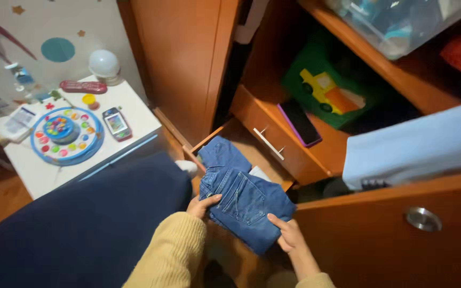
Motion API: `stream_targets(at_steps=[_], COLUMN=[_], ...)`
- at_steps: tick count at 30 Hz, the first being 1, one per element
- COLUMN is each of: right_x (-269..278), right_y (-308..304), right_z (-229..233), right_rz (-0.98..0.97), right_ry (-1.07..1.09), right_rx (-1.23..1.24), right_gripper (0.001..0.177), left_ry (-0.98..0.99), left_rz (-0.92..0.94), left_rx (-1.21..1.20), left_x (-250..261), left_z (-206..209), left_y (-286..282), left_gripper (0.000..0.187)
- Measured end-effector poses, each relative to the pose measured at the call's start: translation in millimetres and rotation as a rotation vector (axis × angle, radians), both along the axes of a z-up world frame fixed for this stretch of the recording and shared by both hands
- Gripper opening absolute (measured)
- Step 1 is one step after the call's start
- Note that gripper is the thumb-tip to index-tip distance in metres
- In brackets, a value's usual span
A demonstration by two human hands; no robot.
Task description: The person folds several pairs of children's pants and shorts on an ironing board and places them one at a time into a dresser drawer.
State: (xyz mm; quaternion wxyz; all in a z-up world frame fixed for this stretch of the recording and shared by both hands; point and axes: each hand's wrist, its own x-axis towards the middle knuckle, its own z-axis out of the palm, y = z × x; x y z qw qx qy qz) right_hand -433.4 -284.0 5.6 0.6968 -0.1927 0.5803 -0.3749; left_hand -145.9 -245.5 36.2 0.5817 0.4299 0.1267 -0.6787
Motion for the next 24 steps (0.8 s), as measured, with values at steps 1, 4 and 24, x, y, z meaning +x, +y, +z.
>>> stream_targets(at_steps=[1, 4, 24], right_x=[0, 2, 17], right_y=[-9, -36, -253], right_z=[-12, -48, -245], right_rz=[-0.007, -0.061, -0.353], right_ry=[-0.022, -0.053, -0.195], right_rx=[-0.019, 0.044, 0.250], right_gripper=[0.042, 0.039, 0.036], left_ry=[-0.081, -0.303, -0.527], left_rz=[-0.002, -0.032, -0.368], left_rx=[0.034, 0.175, 0.238], left_x=[-4, -13, -34], left_z=[-31, -83, -288], left_y=[-15, -56, -353], left_gripper=[0.056, 0.058, 0.113])
